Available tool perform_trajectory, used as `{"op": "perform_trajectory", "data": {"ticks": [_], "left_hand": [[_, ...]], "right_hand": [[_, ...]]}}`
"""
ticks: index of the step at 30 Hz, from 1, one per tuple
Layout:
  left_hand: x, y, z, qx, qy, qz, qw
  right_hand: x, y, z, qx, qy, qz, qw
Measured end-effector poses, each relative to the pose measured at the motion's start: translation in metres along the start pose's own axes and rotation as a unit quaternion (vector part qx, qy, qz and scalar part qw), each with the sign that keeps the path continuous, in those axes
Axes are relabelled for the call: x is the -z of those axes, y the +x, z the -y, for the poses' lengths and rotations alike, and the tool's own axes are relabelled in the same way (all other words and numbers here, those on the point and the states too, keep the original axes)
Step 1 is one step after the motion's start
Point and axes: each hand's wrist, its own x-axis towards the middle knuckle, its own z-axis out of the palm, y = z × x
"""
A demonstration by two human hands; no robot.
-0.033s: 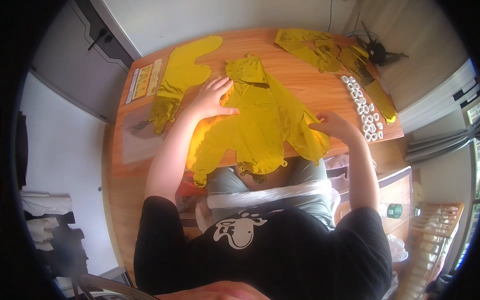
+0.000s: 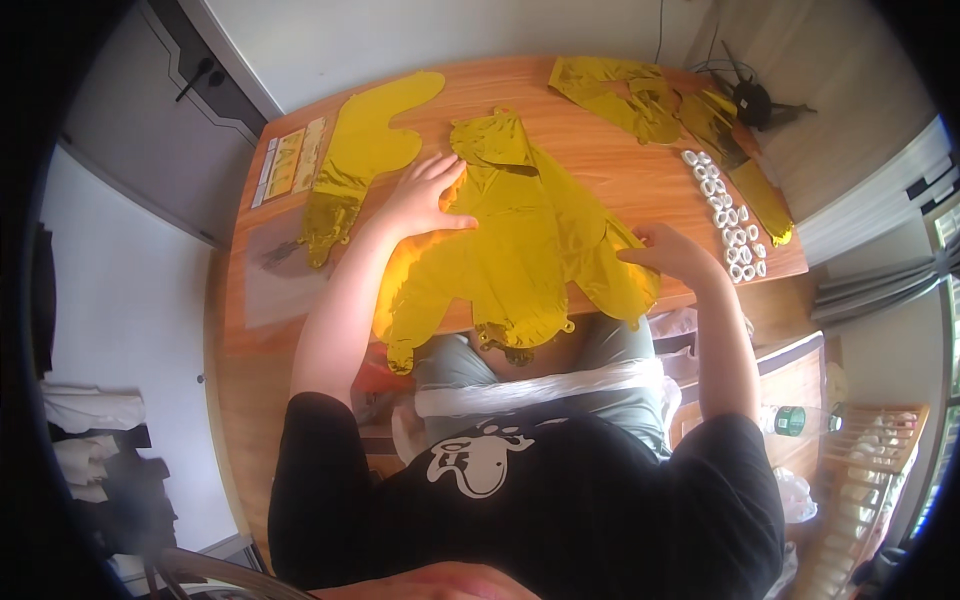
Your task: Folding and organizing gold foil letter balloons on a desk.
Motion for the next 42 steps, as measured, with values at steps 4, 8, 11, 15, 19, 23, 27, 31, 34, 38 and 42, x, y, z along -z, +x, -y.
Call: {"op": "perform_trajectory", "data": {"ticks": [4, 8, 11, 15, 19, 23, 27, 31, 34, 38, 42], "left_hand": [[-0.001, -0.002, 0.000, 0.002, 0.001, -0.007, 1.000], [0.000, -0.005, -0.003, 0.008, 0.015, -0.009, 1.000], [0.000, -0.003, -0.004, 0.000, 0.014, -0.022, 1.000], [0.000, -0.003, -0.001, 0.001, 0.001, -0.016, 1.000], [0.001, -0.003, -0.003, 0.002, 0.010, -0.012, 1.000], [0.000, 0.000, -0.001, 0.005, 0.012, -0.003, 1.000], [-0.001, 0.000, 0.000, -0.001, 0.002, -0.007, 1.000], [-0.003, 0.000, 0.004, 0.006, -0.007, 0.003, 1.000], [-0.004, 0.000, 0.005, 0.003, -0.006, 0.001, 1.000], [-0.004, 0.000, 0.001, 0.007, -0.007, 0.011, 1.000], [-0.005, 0.003, 0.002, -0.002, 0.012, 0.007, 1.000]], "right_hand": [[-0.011, -0.003, 0.012, 0.129, 0.236, 0.067, 0.961], [-0.046, -0.003, 0.042, 0.159, 0.365, 0.056, 0.916], [-0.069, 0.007, 0.059, 0.262, 0.222, 0.072, 0.937], [-0.062, 0.000, 0.087, 0.293, 0.020, 0.092, 0.951], [-0.061, 0.027, 0.084, 0.263, 0.044, 0.014, 0.964], [-0.063, 0.071, 0.072, 0.302, 0.010, -0.145, 0.942], [-0.063, 0.088, 0.075, 0.339, -0.172, -0.211, 0.900], [-0.062, 0.090, 0.081, 0.347, -0.311, -0.219, 0.857], [-0.061, 0.093, 0.082, 0.369, -0.349, -0.240, 0.827], [-0.058, 0.088, 0.091, 0.311, -0.325, -0.171, 0.877], [-0.071, 0.091, 0.085, 0.305, -0.254, -0.187, 0.898]]}}
